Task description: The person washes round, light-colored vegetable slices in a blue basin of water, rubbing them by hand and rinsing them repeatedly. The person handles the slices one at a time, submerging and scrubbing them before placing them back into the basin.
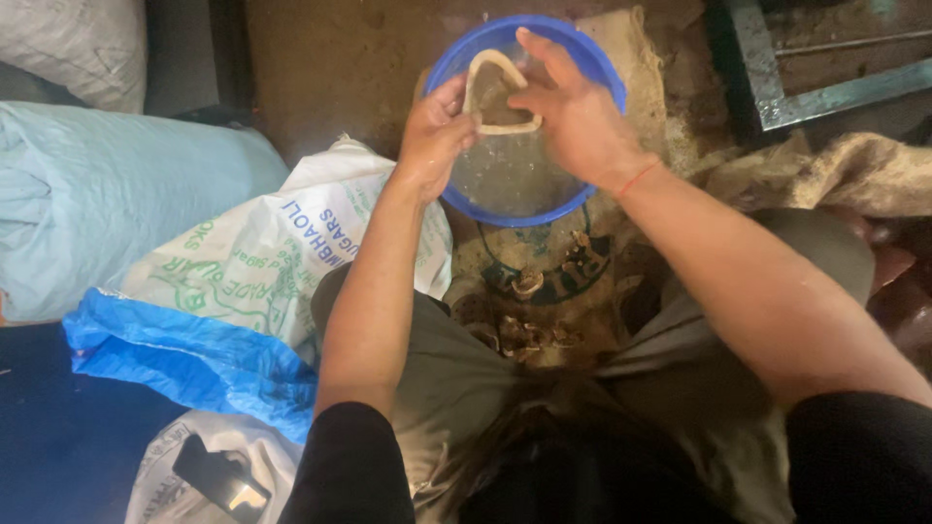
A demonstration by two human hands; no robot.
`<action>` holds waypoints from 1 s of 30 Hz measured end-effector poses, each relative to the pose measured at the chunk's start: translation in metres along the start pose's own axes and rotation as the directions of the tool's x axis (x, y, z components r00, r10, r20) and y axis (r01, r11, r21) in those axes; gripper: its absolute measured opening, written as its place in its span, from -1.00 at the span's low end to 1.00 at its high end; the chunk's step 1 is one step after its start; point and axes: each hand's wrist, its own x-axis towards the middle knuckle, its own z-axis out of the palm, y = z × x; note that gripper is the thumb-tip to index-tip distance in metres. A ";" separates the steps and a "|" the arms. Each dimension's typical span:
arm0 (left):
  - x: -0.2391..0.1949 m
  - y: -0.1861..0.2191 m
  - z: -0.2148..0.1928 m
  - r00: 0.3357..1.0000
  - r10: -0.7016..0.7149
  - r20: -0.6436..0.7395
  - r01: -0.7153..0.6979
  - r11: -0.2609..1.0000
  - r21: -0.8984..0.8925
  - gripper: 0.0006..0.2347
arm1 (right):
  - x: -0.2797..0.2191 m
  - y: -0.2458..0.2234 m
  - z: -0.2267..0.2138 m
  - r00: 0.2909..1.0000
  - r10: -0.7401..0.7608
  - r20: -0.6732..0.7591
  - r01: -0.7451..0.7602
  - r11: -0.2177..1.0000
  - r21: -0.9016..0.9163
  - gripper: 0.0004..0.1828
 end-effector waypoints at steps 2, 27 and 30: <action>0.003 -0.004 0.006 0.990 0.113 -0.080 -0.099 0.983 0.157 -0.63 | 0.001 -0.007 -0.004 0.999 -0.027 0.032 0.027 1.000 0.009 -0.52; 0.025 -0.001 0.047 0.858 0.462 -0.225 -0.135 0.626 0.768 -0.78 | -0.005 0.021 0.027 0.732 0.572 0.369 -0.609 0.308 0.731 -0.53; 0.029 -0.014 0.047 0.870 0.369 -0.327 0.008 0.653 0.758 -0.78 | -0.004 0.021 0.027 0.668 0.629 0.397 -0.673 0.285 0.682 -0.69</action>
